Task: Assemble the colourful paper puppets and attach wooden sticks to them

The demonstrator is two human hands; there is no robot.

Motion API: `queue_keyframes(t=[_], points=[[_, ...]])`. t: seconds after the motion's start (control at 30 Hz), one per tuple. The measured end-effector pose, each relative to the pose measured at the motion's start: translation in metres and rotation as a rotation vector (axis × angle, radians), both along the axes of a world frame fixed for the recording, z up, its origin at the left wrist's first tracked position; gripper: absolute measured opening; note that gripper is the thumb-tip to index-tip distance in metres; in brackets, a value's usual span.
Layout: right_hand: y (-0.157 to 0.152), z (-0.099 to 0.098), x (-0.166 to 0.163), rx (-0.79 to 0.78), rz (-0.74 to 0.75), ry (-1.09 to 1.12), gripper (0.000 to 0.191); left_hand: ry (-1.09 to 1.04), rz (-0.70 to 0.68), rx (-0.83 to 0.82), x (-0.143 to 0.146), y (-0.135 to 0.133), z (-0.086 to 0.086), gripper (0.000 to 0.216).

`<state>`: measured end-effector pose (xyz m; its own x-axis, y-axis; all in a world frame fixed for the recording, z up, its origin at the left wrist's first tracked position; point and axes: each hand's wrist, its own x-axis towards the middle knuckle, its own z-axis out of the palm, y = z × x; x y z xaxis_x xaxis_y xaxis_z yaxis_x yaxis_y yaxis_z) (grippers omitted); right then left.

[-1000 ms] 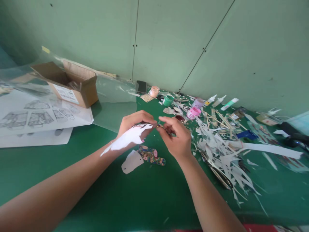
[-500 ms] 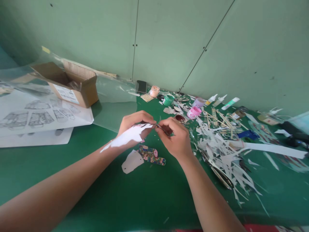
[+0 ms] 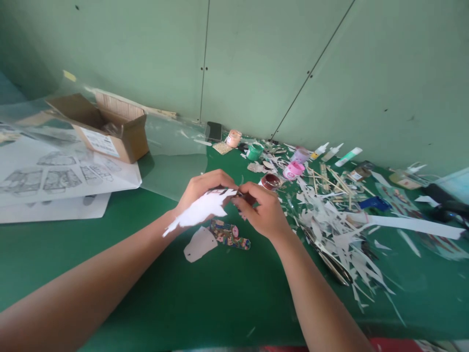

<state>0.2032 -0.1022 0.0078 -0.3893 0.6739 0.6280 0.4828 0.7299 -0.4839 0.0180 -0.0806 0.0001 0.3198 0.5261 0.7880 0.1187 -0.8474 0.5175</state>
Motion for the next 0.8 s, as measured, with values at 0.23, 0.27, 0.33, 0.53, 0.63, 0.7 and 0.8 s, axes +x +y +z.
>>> queue_keyframes(t=[0.23,0.27,0.33,0.53,0.63,0.7,0.8], points=[[0.0028,-0.0022,-0.0001,0.031,-0.045,0.009,0.009,0.054,-0.037,0.026,-0.0024,-0.0002,0.004,0.011],[0.0032,-0.0019,0.0,0.044,-0.049,0.007,0.009,0.057,-0.041,0.028,-0.0021,-0.0005,0.0046,0.012],[0.0038,-0.0006,0.0001,0.077,-0.047,0.001,0.01,0.054,-0.029,0.025,-0.0009,-0.0012,0.0055,0.011],[0.0036,0.0021,-0.0013,0.153,-0.042,-0.016,0.017,0.028,0.028,0.016,0.0024,-0.0015,0.0057,0.007],[0.0043,0.0004,-0.0011,0.147,-0.044,0.009,0.014,0.011,0.024,0.008,0.0023,-0.0005,0.0052,0.008],[0.0055,-0.0013,-0.0005,0.139,-0.053,0.039,0.01,0.008,0.013,0.008,0.002,0.0005,0.0046,0.009],[0.007,-0.0031,0.0002,0.124,-0.079,0.061,0.007,0.019,0.009,-0.005,0.002,0.0021,0.0034,0.009]])
